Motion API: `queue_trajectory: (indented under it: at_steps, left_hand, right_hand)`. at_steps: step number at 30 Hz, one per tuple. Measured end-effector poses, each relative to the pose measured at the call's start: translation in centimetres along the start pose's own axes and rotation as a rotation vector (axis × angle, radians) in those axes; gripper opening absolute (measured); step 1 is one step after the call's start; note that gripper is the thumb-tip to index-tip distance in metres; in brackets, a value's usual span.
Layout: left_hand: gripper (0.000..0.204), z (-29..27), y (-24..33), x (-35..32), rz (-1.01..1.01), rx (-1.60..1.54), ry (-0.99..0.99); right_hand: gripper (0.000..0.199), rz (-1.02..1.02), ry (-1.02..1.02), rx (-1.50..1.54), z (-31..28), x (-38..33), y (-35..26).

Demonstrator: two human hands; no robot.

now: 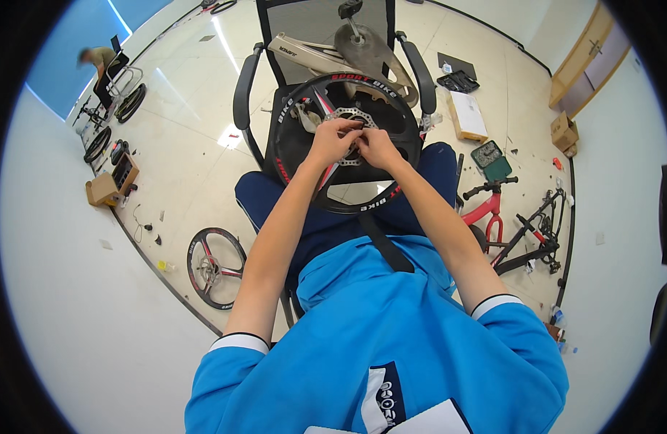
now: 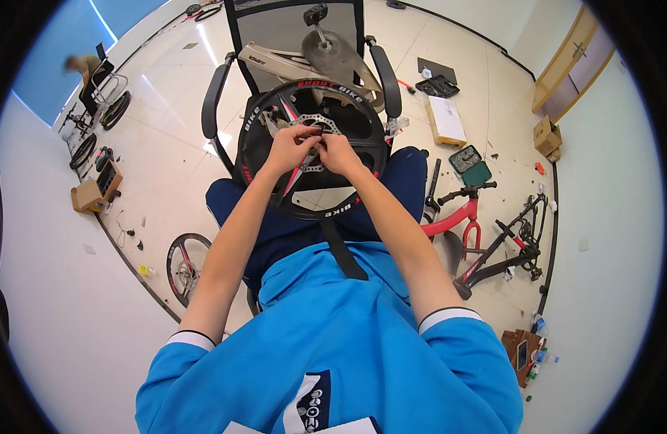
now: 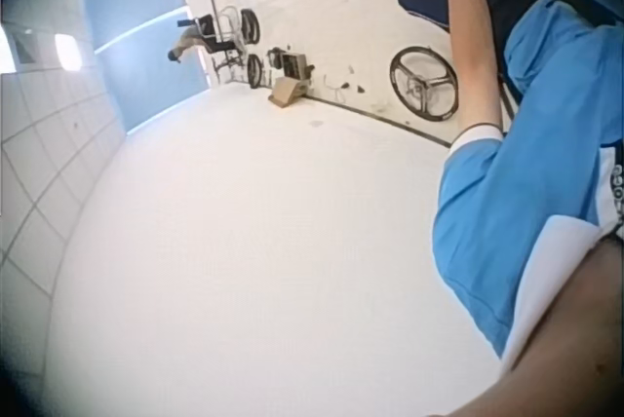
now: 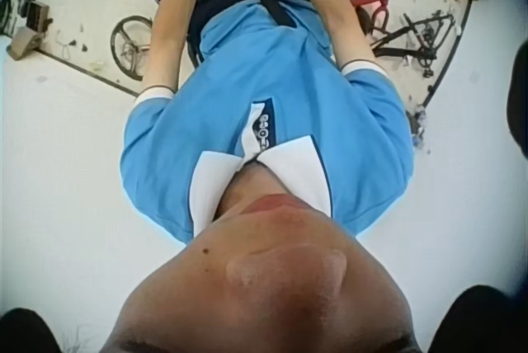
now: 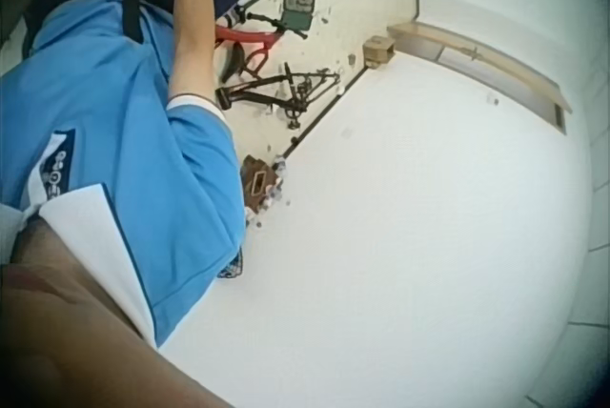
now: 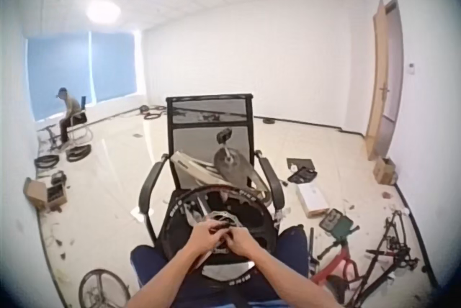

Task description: The person is assembling a bicycle wheel by hand, focusing on the hub and disc brake rotor area. They repeatedly insert and adjust small components, likely bearings or spacers, into the hub while holding the wheel steady on their lap.

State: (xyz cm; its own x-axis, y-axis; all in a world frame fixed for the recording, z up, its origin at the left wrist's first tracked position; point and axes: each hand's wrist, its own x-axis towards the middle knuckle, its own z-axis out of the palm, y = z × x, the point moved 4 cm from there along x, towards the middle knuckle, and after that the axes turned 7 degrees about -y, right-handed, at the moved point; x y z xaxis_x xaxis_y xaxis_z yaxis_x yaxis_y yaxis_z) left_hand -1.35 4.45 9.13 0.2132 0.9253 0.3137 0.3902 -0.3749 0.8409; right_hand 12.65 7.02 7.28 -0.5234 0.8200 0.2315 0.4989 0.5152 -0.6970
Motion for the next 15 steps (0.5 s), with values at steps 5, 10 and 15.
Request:
queue_trajectory:
  at_steps: [5,10,15]
  left_hand:
    - [0.022,-0.2,-0.5,0.3,0.004,0.000,0.001]
    - [0.023,-0.1,-0.1,0.6,0.011,0.009,0.001]
    - [0.023,0.3,0.1,0.8,0.044,0.006,0.014]
  right_hand:
    - [0.023,0.047,-0.028,0.104,0.4,0.2,1.1]
    - [0.023,-0.007,0.045,0.032,0.8,0.3,2.3]
    - [0.022,0.037,0.023,0.114,0.8,0.4,2.4]
